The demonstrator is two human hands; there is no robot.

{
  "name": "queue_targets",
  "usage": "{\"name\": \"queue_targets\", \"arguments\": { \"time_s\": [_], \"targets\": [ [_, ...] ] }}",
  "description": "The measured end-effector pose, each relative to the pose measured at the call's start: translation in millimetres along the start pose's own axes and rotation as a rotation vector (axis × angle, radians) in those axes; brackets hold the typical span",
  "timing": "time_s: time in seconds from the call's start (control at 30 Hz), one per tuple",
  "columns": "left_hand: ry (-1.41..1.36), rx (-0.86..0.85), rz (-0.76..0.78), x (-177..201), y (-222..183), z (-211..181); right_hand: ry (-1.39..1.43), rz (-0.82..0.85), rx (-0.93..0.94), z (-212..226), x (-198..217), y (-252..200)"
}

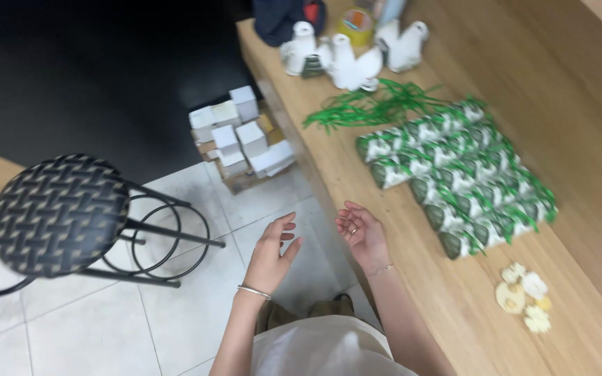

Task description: Picking up various flower-shaped candles from a display shelf and placing them on a production table for packaging.

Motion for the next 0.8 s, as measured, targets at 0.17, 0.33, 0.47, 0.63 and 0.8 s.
{"name": "queue_targets", "arguments": {
  "time_s": [0.17, 0.33, 0.47, 0.63, 0.8],
  "targets": [
    [-0.022, 0.058, -0.265, 113.5, -41.9, 28.1, -0.152, 0.208, -0.101, -56.0, -127.9, 13.9],
    [-0.046, 0.001, -0.563, 204.3, -102.0, 62.3, -0.331, 0.451, -0.231, -127.2, -248.7, 7.4],
    [-0.109, 0.054, -0.794, 255.4, -157.9, 73.3, -0.430, 0.656, -0.329, -186.5, -321.6, -6.3],
    [-0.183, 0.145, -1.052, 296.9, -215.8, 89.7, -0.590, 0.865, -0.440, -252.2, -397.5, -31.7],
    [-0.122, 0.222, -1.241, 338.1, -261.8, 108.7, -0.740, 1.024, -0.549, -320.0, -472.6, -64.6]
  ]
}}
Point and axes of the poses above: each hand's wrist, its own y-axis towards the middle knuckle, its own x-axis out of the back of the hand, z = x × y, the point moved 7 cm from there along y, towards the middle knuckle, and after that the axes turned 12 degrees about -y, right-handed, at the moved point
